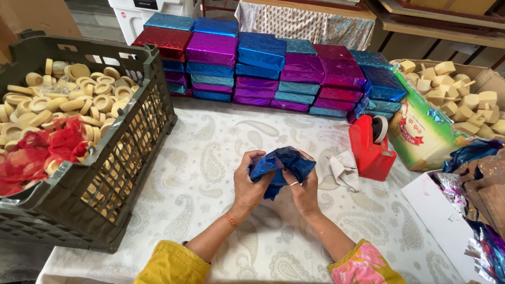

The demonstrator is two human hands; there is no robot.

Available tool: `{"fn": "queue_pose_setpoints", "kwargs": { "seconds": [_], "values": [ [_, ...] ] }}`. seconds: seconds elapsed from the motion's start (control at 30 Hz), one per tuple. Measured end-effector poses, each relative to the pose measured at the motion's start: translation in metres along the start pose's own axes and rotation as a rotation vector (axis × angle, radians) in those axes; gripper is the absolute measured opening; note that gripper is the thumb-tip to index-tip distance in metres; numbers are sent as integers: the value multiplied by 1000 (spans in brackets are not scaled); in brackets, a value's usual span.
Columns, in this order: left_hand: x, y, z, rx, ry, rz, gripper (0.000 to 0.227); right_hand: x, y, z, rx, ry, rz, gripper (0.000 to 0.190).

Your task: The recorder packages candies into a small box and wraps it in blue foil.

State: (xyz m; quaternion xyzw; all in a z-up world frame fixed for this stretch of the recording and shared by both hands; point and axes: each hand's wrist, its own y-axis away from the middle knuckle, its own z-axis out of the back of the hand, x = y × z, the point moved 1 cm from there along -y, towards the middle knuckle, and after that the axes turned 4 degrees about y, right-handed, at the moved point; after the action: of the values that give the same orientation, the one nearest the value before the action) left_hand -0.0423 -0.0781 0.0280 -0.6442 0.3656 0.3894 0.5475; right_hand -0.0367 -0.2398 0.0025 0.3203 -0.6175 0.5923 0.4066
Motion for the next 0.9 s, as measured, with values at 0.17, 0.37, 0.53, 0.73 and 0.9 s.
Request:
{"fn": "queue_pose_setpoints", "kwargs": {
  "seconds": [0.17,0.37,0.53,0.73,0.9],
  "values": [
    [5,2,-2,-13,33,-3,39,6,0,-2,-12,-24,7,51],
    [6,3,-4,-22,39,11,37,2,1,-1,-23,-15,38,50],
    [5,2,-4,-9,96,27,35,6,2,-3,-21,23,51,50],
    [9,-3,-7,-20,88,82,22,-1,4,-1,-67,137,125,51],
    [8,-22,-6,-60,17,105,22,-21,4,3,-67,118,71,59]
  ]
}}
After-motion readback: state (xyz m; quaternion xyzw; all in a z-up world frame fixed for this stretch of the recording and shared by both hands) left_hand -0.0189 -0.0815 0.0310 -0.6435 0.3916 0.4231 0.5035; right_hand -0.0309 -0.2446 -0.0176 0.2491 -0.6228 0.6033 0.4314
